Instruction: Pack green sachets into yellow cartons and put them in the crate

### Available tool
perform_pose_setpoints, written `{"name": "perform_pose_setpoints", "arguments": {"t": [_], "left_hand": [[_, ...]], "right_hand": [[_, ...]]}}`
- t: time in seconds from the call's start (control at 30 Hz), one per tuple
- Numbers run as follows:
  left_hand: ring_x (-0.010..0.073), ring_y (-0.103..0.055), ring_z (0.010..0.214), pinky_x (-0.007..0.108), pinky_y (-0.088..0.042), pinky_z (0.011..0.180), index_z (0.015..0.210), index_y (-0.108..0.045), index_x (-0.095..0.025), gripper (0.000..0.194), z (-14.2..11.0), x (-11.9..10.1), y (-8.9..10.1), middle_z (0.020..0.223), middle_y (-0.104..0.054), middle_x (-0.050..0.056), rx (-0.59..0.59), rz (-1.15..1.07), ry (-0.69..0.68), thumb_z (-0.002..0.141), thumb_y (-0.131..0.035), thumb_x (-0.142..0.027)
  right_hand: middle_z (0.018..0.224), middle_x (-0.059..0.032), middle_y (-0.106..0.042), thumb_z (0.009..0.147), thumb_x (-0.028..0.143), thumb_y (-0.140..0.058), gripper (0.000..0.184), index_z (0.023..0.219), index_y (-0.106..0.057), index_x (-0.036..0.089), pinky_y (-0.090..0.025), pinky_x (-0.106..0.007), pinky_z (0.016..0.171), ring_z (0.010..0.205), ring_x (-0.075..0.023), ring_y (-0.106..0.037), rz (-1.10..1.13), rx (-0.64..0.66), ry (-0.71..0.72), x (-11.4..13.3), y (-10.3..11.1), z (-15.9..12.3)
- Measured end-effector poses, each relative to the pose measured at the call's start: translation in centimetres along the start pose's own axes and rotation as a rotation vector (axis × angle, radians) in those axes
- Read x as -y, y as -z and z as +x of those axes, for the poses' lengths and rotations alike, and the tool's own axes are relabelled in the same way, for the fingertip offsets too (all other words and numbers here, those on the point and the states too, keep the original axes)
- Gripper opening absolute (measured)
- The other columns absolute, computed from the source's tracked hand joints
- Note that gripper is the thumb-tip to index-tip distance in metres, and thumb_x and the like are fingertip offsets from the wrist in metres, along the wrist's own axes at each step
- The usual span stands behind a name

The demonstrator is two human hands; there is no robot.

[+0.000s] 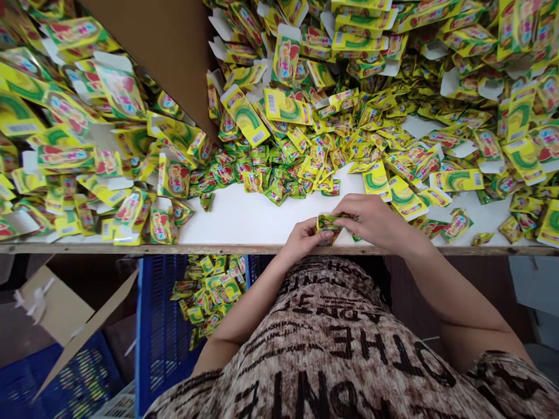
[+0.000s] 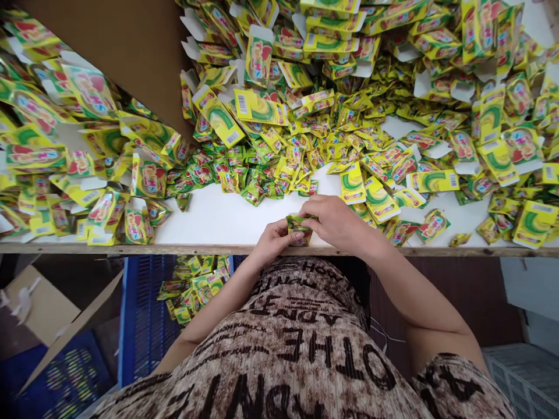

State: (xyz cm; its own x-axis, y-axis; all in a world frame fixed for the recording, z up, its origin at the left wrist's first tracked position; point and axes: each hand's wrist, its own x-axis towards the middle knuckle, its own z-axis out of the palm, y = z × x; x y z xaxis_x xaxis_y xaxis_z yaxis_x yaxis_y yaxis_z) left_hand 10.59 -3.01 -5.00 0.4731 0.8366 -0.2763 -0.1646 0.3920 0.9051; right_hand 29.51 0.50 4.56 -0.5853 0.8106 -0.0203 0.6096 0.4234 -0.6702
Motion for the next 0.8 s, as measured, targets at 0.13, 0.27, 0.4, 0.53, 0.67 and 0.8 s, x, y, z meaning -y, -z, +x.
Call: {"name": "perform_pose_setpoints", "arguments": {"t": [0.13, 0.27, 0.4, 0.53, 0.67, 0.8], "left_hand": [[0.0145, -0.059, 0.080, 0.027, -0.046, 0.079, 0.096, -0.072, -0.016, 0.033, 0.0, -0.1, -0.2, 0.087, -0.070, 0.001, -0.044, 0.057, 0.006, 0.072, -0.079, -0.037], [0.0150, -0.061, 0.083, 0.027, -0.046, 0.082, 0.096, -0.071, -0.016, 0.033, 0.1, 0.0, -0.2, 0.090, -0.071, 0.001, -0.046, 0.118, -0.016, 0.071, -0.079, -0.037], [0.0172, -0.062, 0.084, 0.029, -0.047, 0.083, 0.097, -0.071, -0.016, 0.037, 0.2, 0.2, 0.1, 0.091, -0.072, 0.002, -0.044, 0.141, -0.011, 0.071, -0.079, -0.040], [0.0191, -0.063, 0.089, 0.031, -0.048, 0.087, 0.101, -0.071, -0.016, 0.040, 0.1, 0.1, 0.3, 0.094, -0.073, 0.003, -0.046, 0.117, -0.020, 0.073, -0.077, -0.044], [0.0236, -0.059, 0.114, 0.035, -0.044, 0.099, 0.117, -0.068, -0.018, 0.047, -0.3, -0.4, 0.2, 0.112, -0.071, 0.008, -0.091, -0.045, -0.033, 0.089, -0.056, -0.054], [0.0262, -0.062, 0.111, 0.037, -0.043, 0.100, 0.108, -0.072, -0.016, 0.041, -0.3, -1.3, 0.1, 0.111, -0.072, 0.009, -0.004, -0.265, 0.127, 0.084, -0.065, -0.049]], "right_hand": [[0.095, -0.0099, -0.065, 0.086, 0.019, -0.064, 0.014, 0.078, -0.075, 0.019, -0.045, -0.038, 0.083, 0.096, -0.0236, -0.053, -0.057, -0.130, 0.079, -1.2, -1.4, 0.0], [0.113, -0.0112, -0.063, 0.088, 0.021, -0.063, 0.017, 0.080, -0.078, 0.022, -0.042, -0.046, 0.096, 0.111, -0.0275, -0.047, -0.035, -0.006, 0.080, -2.2, -2.4, 0.1], [0.112, -0.0102, -0.063, 0.090, 0.034, -0.063, 0.018, 0.096, -0.078, 0.025, -0.041, -0.047, 0.099, 0.113, -0.0275, -0.048, 0.062, 0.234, 0.055, -2.4, -2.3, 0.1], [0.106, -0.0117, -0.064, 0.082, 0.038, -0.072, 0.022, 0.097, -0.077, 0.023, -0.043, -0.049, 0.096, 0.110, -0.0298, -0.050, 0.062, 0.219, -0.006, -1.7, -2.4, -0.5], [0.119, -0.0091, -0.063, 0.086, 0.033, -0.067, 0.031, 0.116, -0.070, 0.027, -0.049, -0.042, 0.092, 0.109, -0.0238, -0.057, 0.391, -0.078, -0.146, -1.7, -3.6, -2.1], [0.092, -0.0047, -0.069, 0.083, 0.042, -0.068, 0.035, 0.112, -0.070, 0.024, -0.051, -0.029, 0.063, 0.074, -0.0151, -0.061, 0.852, -0.404, -0.441, -2.1, -6.0, -3.4]]}}
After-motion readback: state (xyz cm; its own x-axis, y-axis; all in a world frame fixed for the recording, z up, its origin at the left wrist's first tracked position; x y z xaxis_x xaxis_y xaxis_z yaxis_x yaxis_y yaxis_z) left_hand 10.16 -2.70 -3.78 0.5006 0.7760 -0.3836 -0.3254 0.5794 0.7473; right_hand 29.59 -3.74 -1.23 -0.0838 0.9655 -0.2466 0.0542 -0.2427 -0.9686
